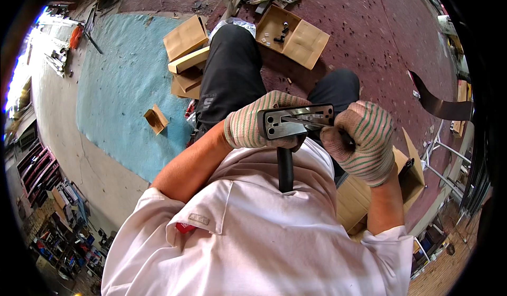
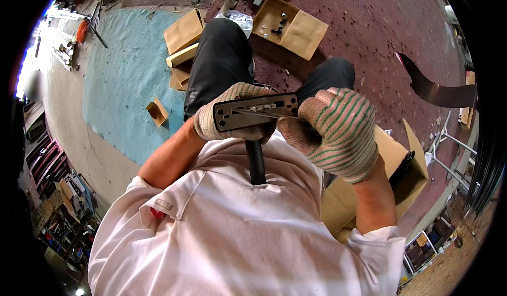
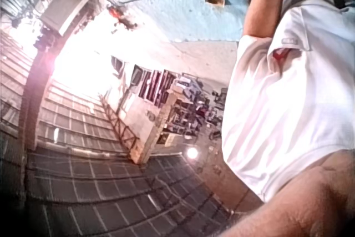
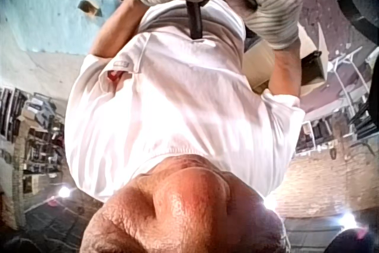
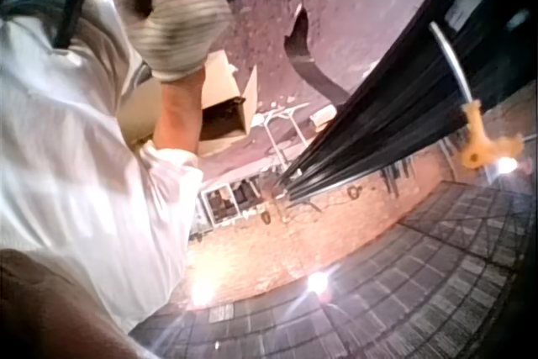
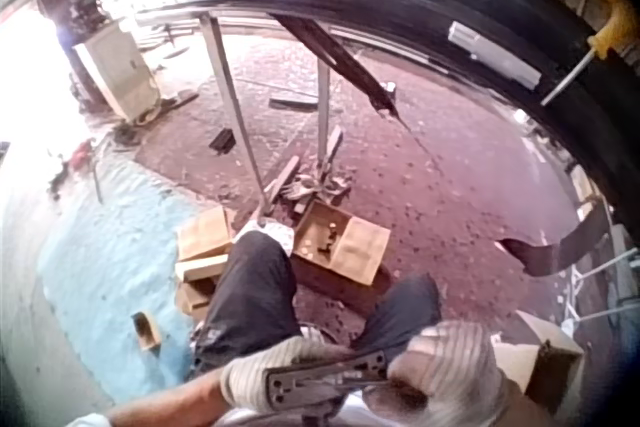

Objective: The person sits on the floor and disassembles a door lock mechanism using a screwdriver. They remove screws, separate the internal components, and reassemble the lock.

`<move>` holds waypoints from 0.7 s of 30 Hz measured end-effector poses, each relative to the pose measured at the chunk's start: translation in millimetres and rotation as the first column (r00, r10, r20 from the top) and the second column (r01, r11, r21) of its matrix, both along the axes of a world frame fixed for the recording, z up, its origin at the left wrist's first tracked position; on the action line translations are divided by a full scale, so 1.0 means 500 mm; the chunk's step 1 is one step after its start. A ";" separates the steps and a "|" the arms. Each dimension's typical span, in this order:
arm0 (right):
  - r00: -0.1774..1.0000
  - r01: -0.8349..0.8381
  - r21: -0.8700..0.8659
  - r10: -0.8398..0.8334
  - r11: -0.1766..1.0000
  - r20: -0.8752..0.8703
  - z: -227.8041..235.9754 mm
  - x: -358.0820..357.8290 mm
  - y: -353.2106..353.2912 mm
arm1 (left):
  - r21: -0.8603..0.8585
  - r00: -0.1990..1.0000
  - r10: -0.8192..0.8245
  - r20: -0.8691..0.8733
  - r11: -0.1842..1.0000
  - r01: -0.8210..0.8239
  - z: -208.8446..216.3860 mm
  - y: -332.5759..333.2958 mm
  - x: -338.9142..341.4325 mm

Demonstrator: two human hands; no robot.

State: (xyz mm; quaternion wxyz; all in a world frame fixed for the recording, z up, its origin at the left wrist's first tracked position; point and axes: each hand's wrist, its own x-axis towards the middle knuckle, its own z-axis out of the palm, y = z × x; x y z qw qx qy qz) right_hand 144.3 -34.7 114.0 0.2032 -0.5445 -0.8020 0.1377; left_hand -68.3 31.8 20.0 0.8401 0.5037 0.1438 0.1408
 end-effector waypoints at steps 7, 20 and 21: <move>0.986 0.103 0.242 -0.130 0.965 0.102 -0.037 -0.022 -0.035 | -0.040 0.997 0.071 -0.021 0.997 -0.072 0.005 -0.014 0.004; 0.965 0.046 0.198 -0.095 0.979 0.246 0.012 -0.049 -0.045 | -0.064 0.991 0.101 -0.092 0.992 -0.108 0.023 -0.005 -0.014; 0.963 0.045 0.214 -0.099 0.976 0.250 0.012 -0.054 -0.044 | -0.020 0.989 0.101 -0.104 0.994 -0.103 0.024 -0.005 -0.013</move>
